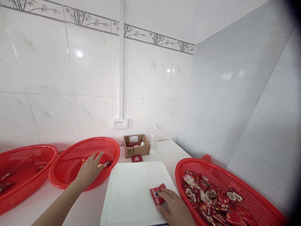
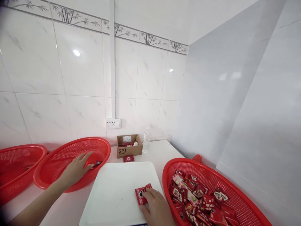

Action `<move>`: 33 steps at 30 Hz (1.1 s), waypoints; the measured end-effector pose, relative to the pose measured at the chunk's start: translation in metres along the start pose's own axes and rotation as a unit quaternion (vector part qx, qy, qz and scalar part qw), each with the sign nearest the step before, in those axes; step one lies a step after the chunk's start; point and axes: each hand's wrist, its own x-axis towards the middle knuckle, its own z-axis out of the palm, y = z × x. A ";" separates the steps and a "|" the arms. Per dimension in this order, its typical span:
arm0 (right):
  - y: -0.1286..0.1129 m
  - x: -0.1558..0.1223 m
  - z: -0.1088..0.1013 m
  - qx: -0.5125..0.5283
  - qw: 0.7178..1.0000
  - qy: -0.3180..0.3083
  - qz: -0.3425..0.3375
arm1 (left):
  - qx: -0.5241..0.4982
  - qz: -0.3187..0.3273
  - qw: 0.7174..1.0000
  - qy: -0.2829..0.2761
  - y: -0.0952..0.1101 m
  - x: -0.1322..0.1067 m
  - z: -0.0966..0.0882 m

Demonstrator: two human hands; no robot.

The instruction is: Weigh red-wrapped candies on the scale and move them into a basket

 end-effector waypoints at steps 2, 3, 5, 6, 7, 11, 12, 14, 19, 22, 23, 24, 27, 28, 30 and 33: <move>0.000 0.000 0.002 0.008 1.000 -0.001 -0.007 | -0.027 0.020 0.999 -0.012 0.011 -0.011 0.007; -0.001 0.001 0.002 0.011 1.000 -0.003 -0.012 | -0.053 0.037 0.997 -0.029 0.021 -0.018 0.010; -0.004 0.002 0.003 0.012 1.000 0.006 -0.017 | -0.164 0.078 0.979 -0.093 0.043 -0.034 0.016; -0.007 0.003 0.004 0.008 1.000 0.017 -0.017 | -0.207 0.090 0.966 -0.123 0.055 -0.042 0.018; -0.010 0.004 0.005 0.001 0.999 0.032 -0.017 | -0.237 0.101 0.953 -0.156 0.066 -0.050 0.019; -0.019 0.011 0.009 -0.032 0.996 0.081 -0.011 | -0.270 0.138 0.926 -0.225 0.097 -0.068 0.029; -0.020 0.012 0.010 -0.031 0.996 0.086 -0.011 | -0.262 0.146 0.925 -0.232 0.101 -0.069 0.033; -0.020 0.011 0.010 -0.007 0.996 0.088 -0.013 | -0.241 0.167 0.926 -0.239 0.106 -0.070 0.040; -0.020 0.005 0.006 0.083 0.995 0.047 -0.036 | -0.209 0.235 0.918 -0.240 0.116 -0.067 0.044; -0.020 0.004 0.002 0.072 0.997 0.002 -0.028 | -0.182 0.233 0.921 -0.253 0.121 -0.066 0.041; -0.021 0.005 0.001 0.062 0.998 -0.010 -0.024 | -0.175 0.231 0.922 -0.257 0.122 -0.066 0.041; -0.021 0.007 0.001 0.052 0.998 -0.017 -0.023 | -0.170 0.231 0.922 -0.262 0.122 -0.065 0.041; -0.018 0.012 0.005 0.044 0.998 -0.008 -0.034 | -0.159 0.230 0.920 -0.275 0.122 -0.063 0.046; -0.017 0.013 0.007 0.049 0.998 0.001 -0.038 | -0.157 0.229 0.919 -0.278 0.122 -0.062 0.048; -0.014 0.016 0.011 0.061 0.997 0.021 -0.043 | -0.167 0.222 0.919 -0.281 0.121 -0.061 0.051; -0.012 0.019 0.017 0.069 0.995 0.045 -0.053 | -0.194 0.190 0.922 -0.275 0.121 -0.061 0.053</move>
